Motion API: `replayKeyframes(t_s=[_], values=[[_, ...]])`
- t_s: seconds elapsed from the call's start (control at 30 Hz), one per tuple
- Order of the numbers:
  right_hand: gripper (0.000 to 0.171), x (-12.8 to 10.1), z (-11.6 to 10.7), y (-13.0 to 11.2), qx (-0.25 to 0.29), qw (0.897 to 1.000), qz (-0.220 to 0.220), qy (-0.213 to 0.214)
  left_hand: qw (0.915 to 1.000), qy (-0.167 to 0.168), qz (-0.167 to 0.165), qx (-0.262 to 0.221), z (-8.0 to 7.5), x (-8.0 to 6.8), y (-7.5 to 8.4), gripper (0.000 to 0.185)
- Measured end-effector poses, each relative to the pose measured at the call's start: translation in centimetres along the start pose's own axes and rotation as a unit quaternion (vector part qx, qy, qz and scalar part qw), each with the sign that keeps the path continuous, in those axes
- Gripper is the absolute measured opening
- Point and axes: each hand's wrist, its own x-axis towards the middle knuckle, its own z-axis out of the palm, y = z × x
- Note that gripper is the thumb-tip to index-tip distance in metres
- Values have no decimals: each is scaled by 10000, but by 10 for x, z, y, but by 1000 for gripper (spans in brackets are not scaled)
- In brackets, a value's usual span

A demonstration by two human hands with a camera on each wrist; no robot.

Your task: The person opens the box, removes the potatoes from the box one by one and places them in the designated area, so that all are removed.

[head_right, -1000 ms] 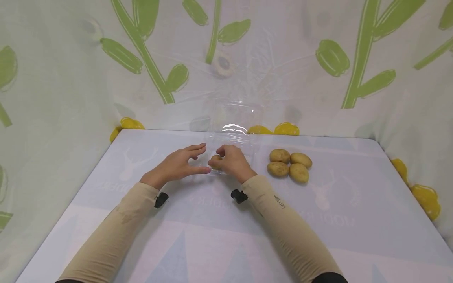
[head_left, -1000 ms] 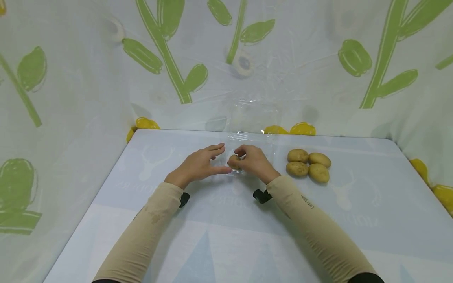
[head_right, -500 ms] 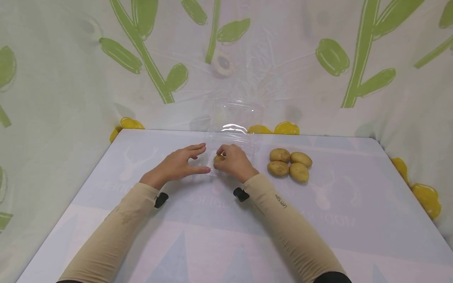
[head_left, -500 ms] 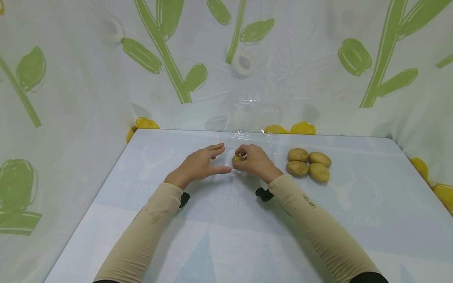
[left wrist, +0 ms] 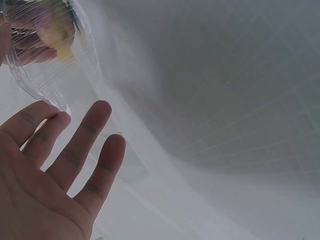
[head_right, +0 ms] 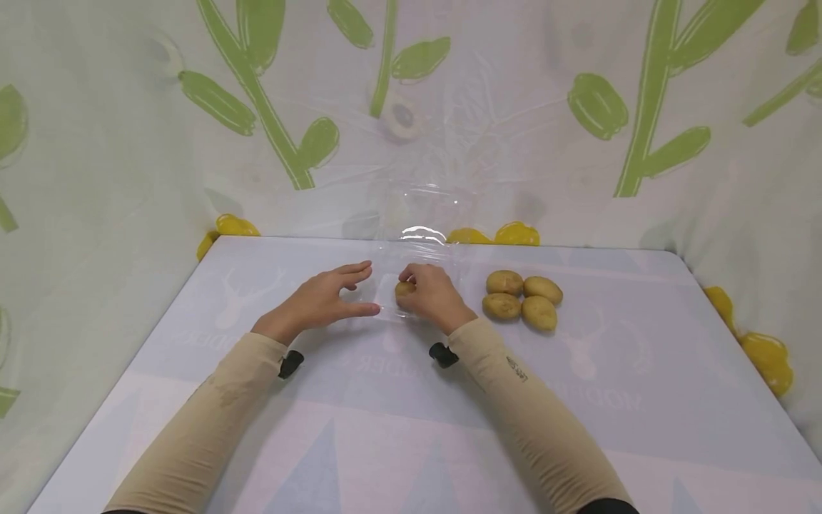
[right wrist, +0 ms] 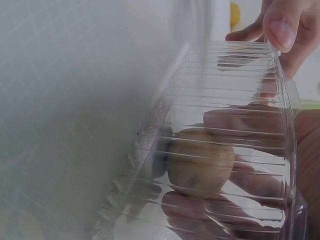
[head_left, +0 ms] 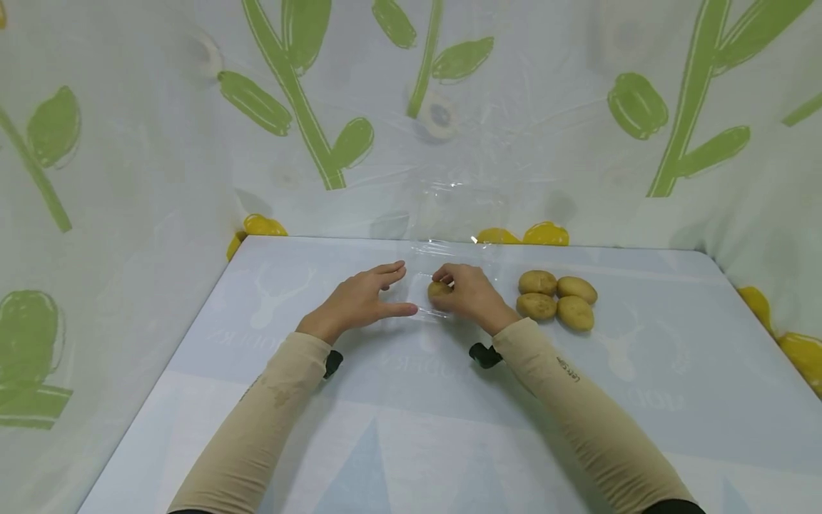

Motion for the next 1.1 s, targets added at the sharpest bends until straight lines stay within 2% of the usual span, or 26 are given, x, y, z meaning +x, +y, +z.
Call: replayKeyframes(t_s=[0.43, 0.63, 0.87, 1.1], values=[[37, -2, 0, 2, -54, 9996, -259, 92, 10000, -32, -59, -15, 1, 0, 1, 94], [38, -8, -5, 0, -107, 9977, -619, 246, 10000, 6, -60, -56, 0, -1, 1, 93], [38, -15, -9, -3, -125, 9974, -673, 242, 10000, 30, -34, -40, 1, 0, -1, 94], [39, -25, -14, -3, -31, 9954, -856, 432, 10000, 72, -30, -3, 2, 1, -2, 94]])
